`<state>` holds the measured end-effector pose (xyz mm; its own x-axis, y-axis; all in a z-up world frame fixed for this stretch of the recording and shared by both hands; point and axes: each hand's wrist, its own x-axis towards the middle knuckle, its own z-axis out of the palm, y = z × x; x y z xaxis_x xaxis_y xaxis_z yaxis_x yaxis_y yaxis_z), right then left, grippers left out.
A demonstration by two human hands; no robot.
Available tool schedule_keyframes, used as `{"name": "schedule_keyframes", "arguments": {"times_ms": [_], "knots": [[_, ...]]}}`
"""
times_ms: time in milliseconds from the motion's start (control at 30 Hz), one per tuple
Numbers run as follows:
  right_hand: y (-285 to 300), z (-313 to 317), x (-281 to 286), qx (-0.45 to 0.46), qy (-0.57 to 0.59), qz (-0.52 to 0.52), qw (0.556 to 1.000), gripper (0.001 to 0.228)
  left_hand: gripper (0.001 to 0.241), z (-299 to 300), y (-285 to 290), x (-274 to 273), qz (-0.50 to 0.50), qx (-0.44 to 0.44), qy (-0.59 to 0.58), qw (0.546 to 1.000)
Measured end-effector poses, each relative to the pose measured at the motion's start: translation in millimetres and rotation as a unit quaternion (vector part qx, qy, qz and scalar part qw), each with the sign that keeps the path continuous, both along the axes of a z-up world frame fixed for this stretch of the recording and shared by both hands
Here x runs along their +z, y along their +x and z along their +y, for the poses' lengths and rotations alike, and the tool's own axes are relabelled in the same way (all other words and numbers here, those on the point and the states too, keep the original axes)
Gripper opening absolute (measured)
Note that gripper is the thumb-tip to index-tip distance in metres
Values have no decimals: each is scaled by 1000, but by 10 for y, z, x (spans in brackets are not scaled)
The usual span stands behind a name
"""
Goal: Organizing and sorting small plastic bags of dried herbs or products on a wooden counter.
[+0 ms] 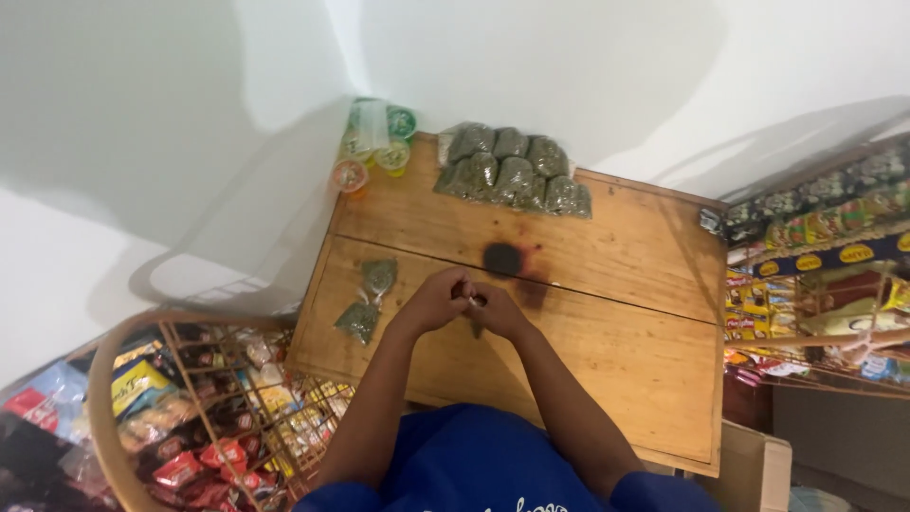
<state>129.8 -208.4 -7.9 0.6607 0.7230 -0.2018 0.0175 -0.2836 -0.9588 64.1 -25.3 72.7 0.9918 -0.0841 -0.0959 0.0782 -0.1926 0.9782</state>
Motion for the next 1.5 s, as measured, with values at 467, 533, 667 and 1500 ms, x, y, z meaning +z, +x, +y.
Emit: {"name": "schedule_keyframes", "arguments": {"times_ms": [467, 533, 667, 1500], "knots": [[500, -598, 936, -76, 202, 242, 946, 46, 21, -317, 733, 11, -37, 80, -193, 977], [472, -542, 1177, -118, 243, 269, 925, 55, 21, -456, 798, -96, -18, 91, -191, 977], [552, -537, 967, -200, 301, 254, 897, 52, 22, -633, 947, -378, -1, 124, -199, 972], [2340, -590, 46, -296, 3, -80, 952, 46, 47, -907, 2436, -705, -62, 169, 110, 977]]}}
